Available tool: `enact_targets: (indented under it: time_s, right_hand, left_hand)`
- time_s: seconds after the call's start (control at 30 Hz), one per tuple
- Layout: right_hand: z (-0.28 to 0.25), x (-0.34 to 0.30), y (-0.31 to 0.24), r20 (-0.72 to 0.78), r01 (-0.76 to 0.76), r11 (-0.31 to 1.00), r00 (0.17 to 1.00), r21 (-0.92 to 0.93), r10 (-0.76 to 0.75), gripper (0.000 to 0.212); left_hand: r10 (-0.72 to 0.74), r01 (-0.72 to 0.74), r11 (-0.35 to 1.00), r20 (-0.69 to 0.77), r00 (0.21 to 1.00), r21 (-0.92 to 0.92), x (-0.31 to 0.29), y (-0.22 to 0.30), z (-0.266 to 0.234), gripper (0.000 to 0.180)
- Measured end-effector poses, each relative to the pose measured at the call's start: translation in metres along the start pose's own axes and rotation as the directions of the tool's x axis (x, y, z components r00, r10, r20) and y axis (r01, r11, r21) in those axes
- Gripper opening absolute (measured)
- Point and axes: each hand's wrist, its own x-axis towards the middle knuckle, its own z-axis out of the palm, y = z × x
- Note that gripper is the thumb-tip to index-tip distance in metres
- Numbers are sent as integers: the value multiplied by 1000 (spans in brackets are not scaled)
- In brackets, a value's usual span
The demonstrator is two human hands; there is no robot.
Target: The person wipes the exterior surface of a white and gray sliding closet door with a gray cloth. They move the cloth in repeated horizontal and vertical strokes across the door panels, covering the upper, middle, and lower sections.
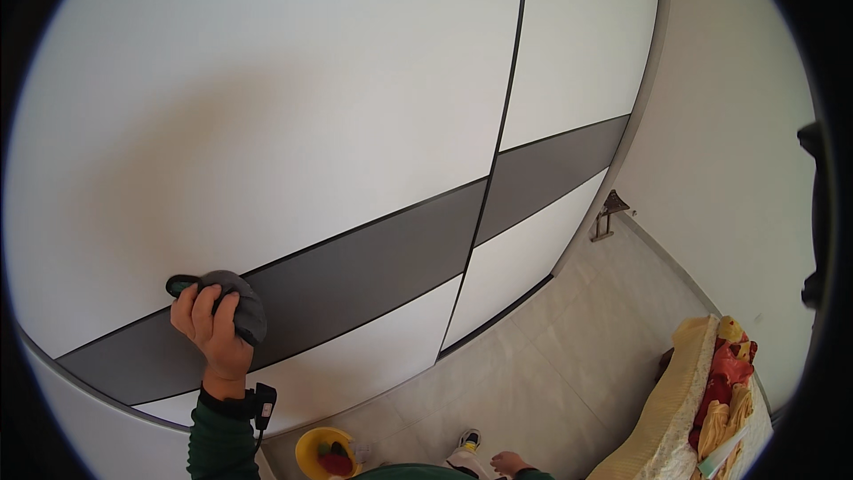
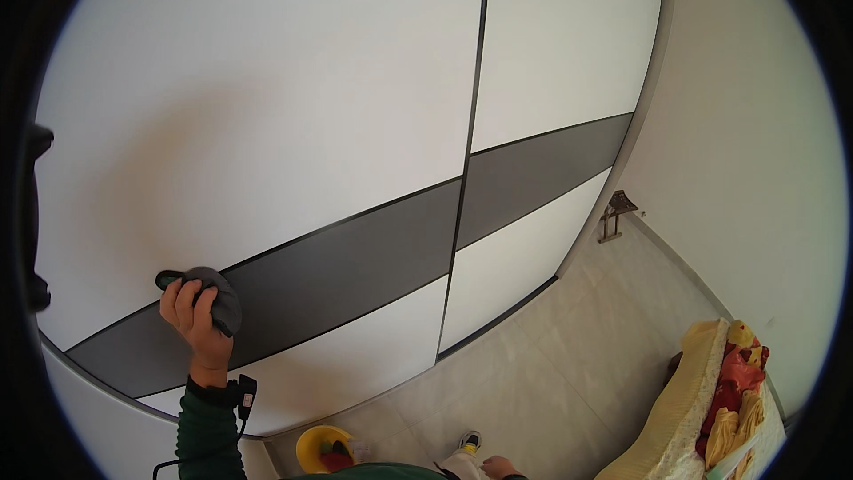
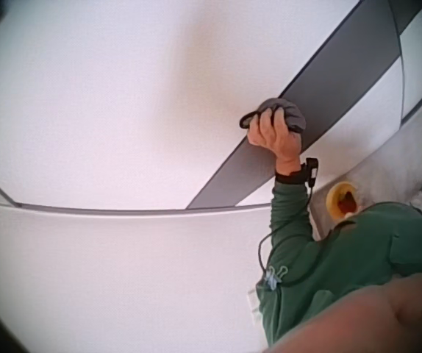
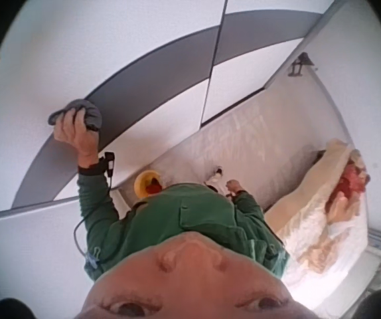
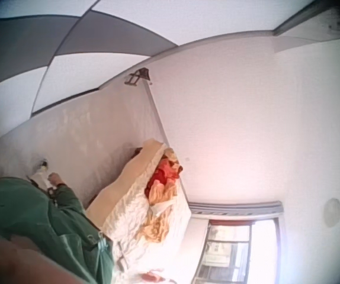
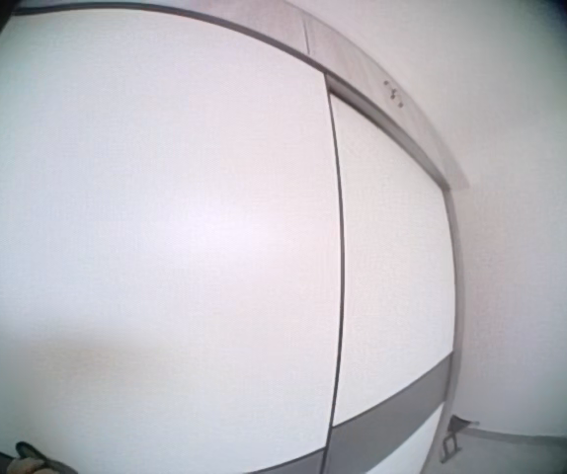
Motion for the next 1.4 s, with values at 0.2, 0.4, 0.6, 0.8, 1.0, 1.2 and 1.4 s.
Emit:
enact_targets:
  time_s: [0.2, 0.4, 0.6, 0.8, 1.0, 1.2, 1.4]
  right_hand:
    - [-30, 21, 47, -127, -34, 997, 991, 68, 43, 14]
    - [-61, 4, 127, -10, -387, 684, 867, 618, 499, 10]
    - [-37, -26, 210, -197, -128, 977, 967, 171, 161, 11]
    - [-28, -27, 225, -250, -114, 964, 952, 240, 175, 15]
    - [-55, -4, 185, -305, -53, 955, 941, 293, 146, 27]
    - [-63, 2, 165, -316, -58, 975, 940, 216, 126, 34]
    - [-32, 4, 182, -193, -118, 983, 971, 141, 144, 27]
  left_hand:
    - [73, -72, 995, 4, 997, -70, 50, 67, 36, 19]
    - [179, -173, 975, 34, 983, -139, 97, 153, 91, 23]
    - [330, -296, 908, 69, 941, -296, 139, 233, 145, 19]
    - [342, -286, 883, 92, 935, -371, 148, 264, 170, 20]
    - [469, -360, 814, 150, 870, -456, 76, 266, 192, 16]
    - [621, -365, 714, 299, 725, -597, -20, 272, 201, 9]
    - [591, 18, 781, 747, 304, -625, -124, 280, 174, 17]
